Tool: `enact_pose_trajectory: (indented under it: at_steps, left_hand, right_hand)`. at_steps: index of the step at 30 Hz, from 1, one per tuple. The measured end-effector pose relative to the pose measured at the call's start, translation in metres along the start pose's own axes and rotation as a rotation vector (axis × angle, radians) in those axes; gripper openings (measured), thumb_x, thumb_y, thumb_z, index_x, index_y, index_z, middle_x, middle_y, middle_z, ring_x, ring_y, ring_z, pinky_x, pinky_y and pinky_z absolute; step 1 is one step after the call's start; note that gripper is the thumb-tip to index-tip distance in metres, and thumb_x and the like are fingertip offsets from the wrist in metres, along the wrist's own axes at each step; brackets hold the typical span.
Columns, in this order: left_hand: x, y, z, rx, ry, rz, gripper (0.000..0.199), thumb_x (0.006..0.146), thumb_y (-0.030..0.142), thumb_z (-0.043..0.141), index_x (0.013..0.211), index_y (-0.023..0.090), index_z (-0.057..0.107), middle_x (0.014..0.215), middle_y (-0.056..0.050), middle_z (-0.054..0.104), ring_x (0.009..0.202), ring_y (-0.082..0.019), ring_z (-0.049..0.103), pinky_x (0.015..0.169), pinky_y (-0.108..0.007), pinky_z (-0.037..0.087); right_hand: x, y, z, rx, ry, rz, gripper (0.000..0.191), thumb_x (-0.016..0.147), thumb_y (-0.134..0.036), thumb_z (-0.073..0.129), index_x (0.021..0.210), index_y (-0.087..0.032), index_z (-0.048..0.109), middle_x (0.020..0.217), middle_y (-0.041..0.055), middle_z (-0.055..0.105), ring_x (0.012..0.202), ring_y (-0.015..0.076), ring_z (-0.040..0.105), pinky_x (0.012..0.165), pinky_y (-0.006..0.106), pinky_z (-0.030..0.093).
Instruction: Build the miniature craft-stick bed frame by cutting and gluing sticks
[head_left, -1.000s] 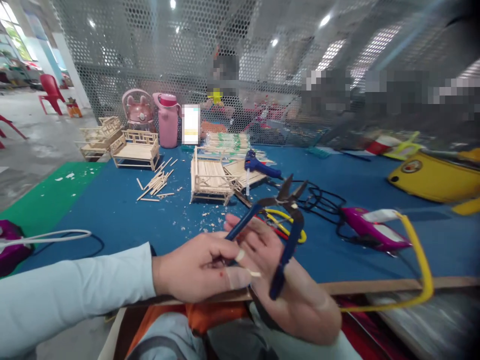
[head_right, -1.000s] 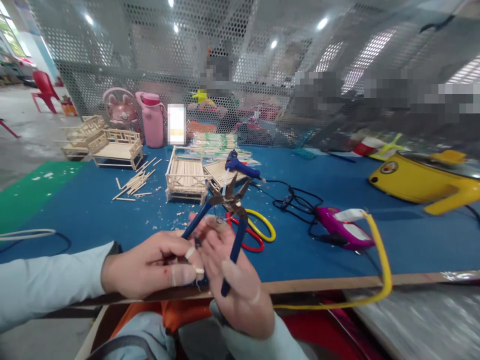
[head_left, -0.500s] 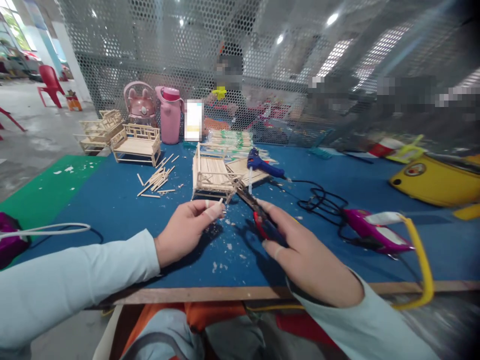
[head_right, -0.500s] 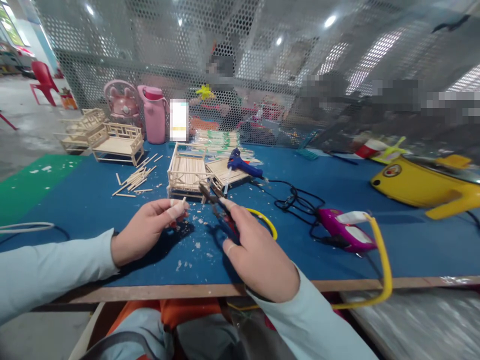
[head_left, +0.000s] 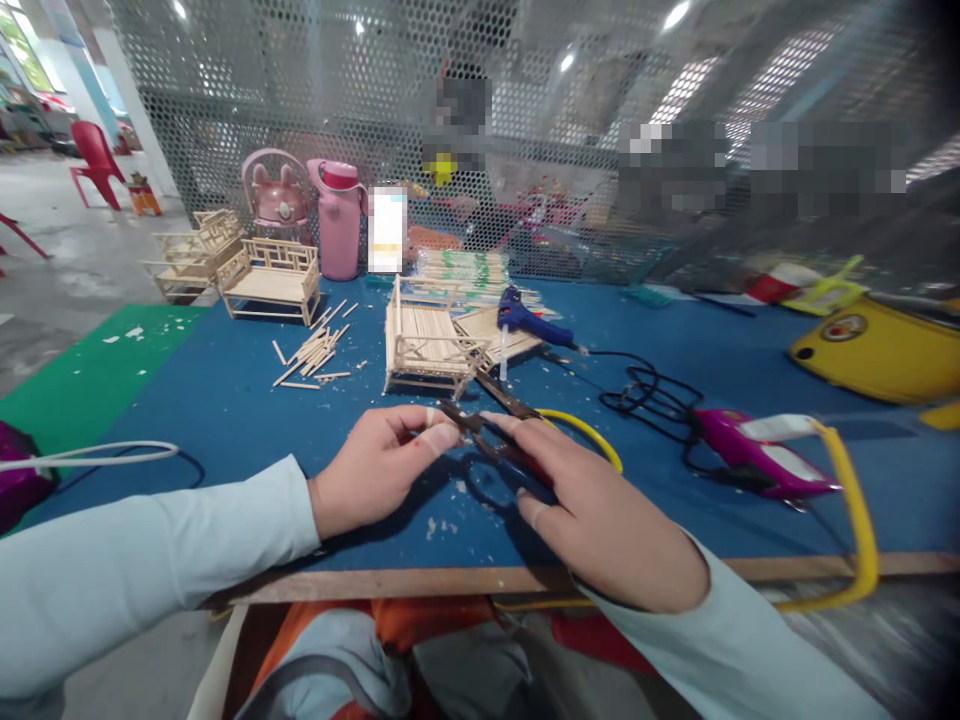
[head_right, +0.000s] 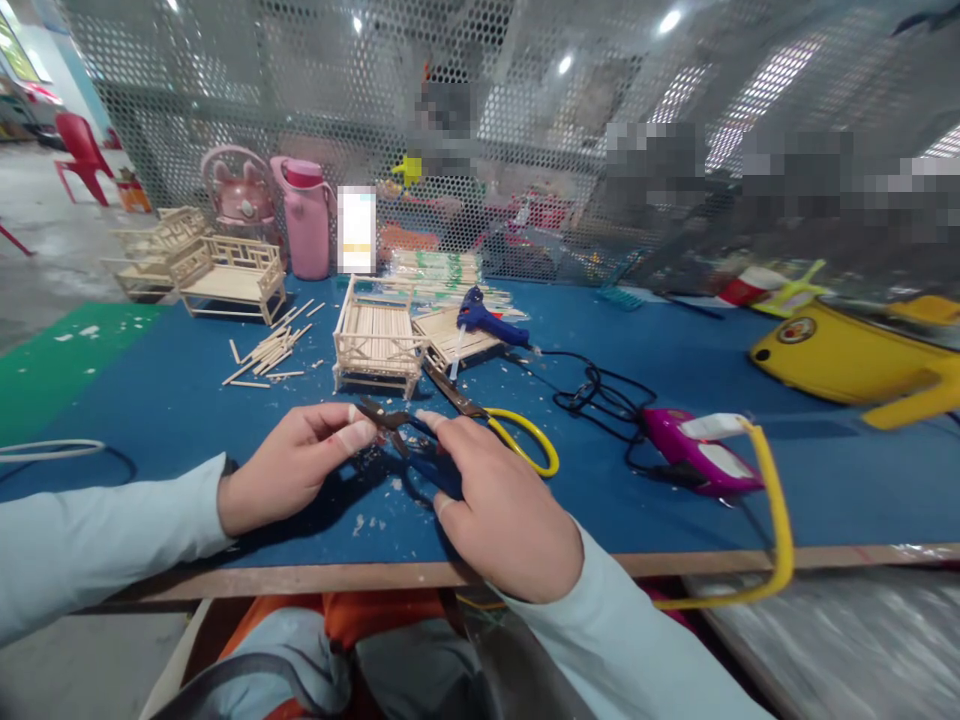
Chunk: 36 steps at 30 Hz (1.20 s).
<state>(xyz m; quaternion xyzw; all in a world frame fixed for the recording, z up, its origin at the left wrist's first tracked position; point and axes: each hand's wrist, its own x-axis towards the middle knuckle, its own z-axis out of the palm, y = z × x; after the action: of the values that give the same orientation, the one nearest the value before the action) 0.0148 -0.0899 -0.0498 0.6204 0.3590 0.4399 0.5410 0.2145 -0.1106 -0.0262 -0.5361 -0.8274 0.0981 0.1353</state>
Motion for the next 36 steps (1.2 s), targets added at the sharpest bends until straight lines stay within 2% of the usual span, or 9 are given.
enact_pose_trajectory:
  at_steps: [8,11,15,17,21,27,30,36]
  left_hand:
    - [-0.002,0.005,-0.002,0.058,-0.065,0.023,0.024,0.085,0.031,0.049,0.071,0.013,0.057,0.068,0.001,0.053,0.065,-0.010,0.044,0.067,-0.023,0.040]
    - [-0.003,0.005,-0.003,0.184,-0.073,0.102,0.025,0.087,0.032,0.046,0.072,0.014,0.056,0.069,0.000,0.054,0.066,-0.011,0.045,0.066,-0.023,0.039]
    - [-0.006,0.004,-0.002,0.376,-0.102,0.237,0.022,0.086,0.032,0.049,0.078,0.013,0.059,0.079,-0.004,0.061,0.074,-0.014,0.052,0.072,-0.026,0.041]
    - [-0.007,0.002,-0.001,0.410,-0.086,0.265,0.027,0.088,0.033,0.049,0.071,0.014,0.057,0.074,-0.003,0.060,0.070,-0.013,0.051,0.068,-0.025,0.041]
    - [-0.008,0.000,0.002,0.442,-0.061,0.297,0.038,0.092,0.032,0.041,0.058,0.016,0.045,0.062,0.001,0.050,0.060,-0.010,0.045,0.060,-0.023,0.036]
    - [-0.009,0.003,0.002,0.447,-0.091,0.264,0.035,0.094,0.030,0.036,0.065,0.016,0.050,0.068,-0.001,0.054,0.065,-0.012,0.047,0.064,-0.023,0.038]
    - [-0.008,0.006,0.001,0.430,-0.135,0.216,0.033,0.094,0.028,0.035,0.071,0.015,0.055,0.071,-0.001,0.056,0.068,-0.012,0.049,0.066,-0.023,0.040]
    - [-0.007,0.010,0.001,0.317,-0.248,0.087,0.034,0.093,0.031,0.034,0.073,0.015,0.056,0.070,0.000,0.056,0.068,-0.011,0.050,0.068,-0.022,0.041]
  right_hand:
    - [0.000,0.002,-0.001,0.001,0.015,-0.015,0.062,0.066,-0.020,0.047,0.128,-0.014,0.054,0.124,0.0148,0.063,0.116,0.0293,0.058,0.098,0.048,0.047]
    - [0.000,0.002,0.001,-0.016,0.047,-0.044,0.060,0.064,-0.018,0.046,0.123,-0.015,0.058,0.119,0.0137,0.066,0.110,0.0290,0.062,0.094,0.045,0.050]
    - [0.000,-0.001,0.003,-0.043,0.091,-0.105,0.059,0.061,-0.016,0.046,0.117,-0.011,0.061,0.115,0.0152,0.068,0.105,0.0284,0.065,0.090,0.042,0.053]
    - [0.000,-0.001,0.006,-0.051,0.119,-0.139,0.058,0.059,-0.014,0.045,0.115,-0.010,0.061,0.113,0.0154,0.069,0.104,0.0278,0.066,0.089,0.040,0.053]
    - [-0.001,0.005,0.017,-0.039,0.207,-0.200,0.058,0.059,-0.012,0.046,0.115,-0.014,0.061,0.111,0.0119,0.070,0.099,0.0246,0.068,0.083,0.035,0.056]
    - [-0.002,0.015,0.022,-0.048,0.260,-0.245,0.058,0.058,-0.012,0.046,0.114,-0.013,0.062,0.108,0.0115,0.071,0.096,0.0244,0.068,0.083,0.034,0.055]
    - [-0.003,0.010,0.018,0.033,0.210,-0.226,0.056,0.061,-0.011,0.045,0.113,-0.016,0.063,0.105,0.0088,0.072,0.093,0.0229,0.069,0.080,0.033,0.055]
    - [-0.003,0.000,0.006,0.359,-0.045,-0.164,0.052,0.062,-0.006,0.043,0.106,-0.021,0.067,0.097,0.0020,0.074,0.085,0.0197,0.069,0.082,0.031,0.053]
